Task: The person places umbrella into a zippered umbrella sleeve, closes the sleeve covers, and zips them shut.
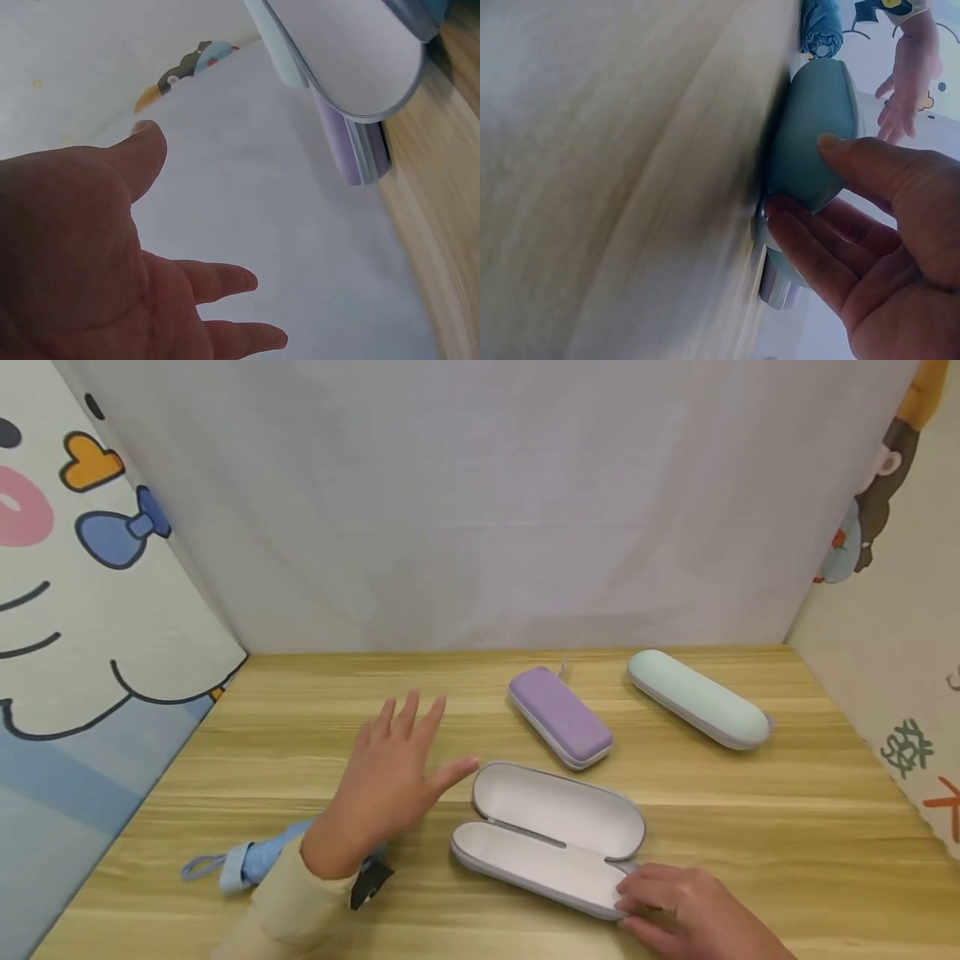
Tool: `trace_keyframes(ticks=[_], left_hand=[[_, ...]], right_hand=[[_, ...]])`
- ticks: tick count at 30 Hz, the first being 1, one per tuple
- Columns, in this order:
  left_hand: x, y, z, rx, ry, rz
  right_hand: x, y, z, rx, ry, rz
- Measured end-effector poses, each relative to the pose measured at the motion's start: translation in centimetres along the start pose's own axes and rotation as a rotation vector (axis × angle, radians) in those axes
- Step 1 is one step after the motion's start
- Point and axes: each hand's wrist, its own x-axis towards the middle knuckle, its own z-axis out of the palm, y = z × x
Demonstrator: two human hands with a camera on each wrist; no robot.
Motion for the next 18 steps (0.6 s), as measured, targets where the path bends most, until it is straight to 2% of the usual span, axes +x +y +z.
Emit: trace_keyframes(ticks=[4,6,14,18], left_hand=[[-0.6,-1.2,0.1,0.005,-0.019,-0.003],[-0.9,-2.0,0.0,0.006,-0.052,-0.01],[-2.3,-6.5,-0.8,0.006,-0.317,-0.056],[-3.0,-8.3,-0.7,-0.05,-0.4,-0.061]], right_hand=[[-0.2,0.1,0.0,0.011,-0.024,0.033],[-0.1,0.2,0.0,0.008,-0.032,0.04],[0.0,0.1,0.1,0.002,-0.05,0.045],[0.1,0.1,0.1,0.005,-0.057,0.055]])
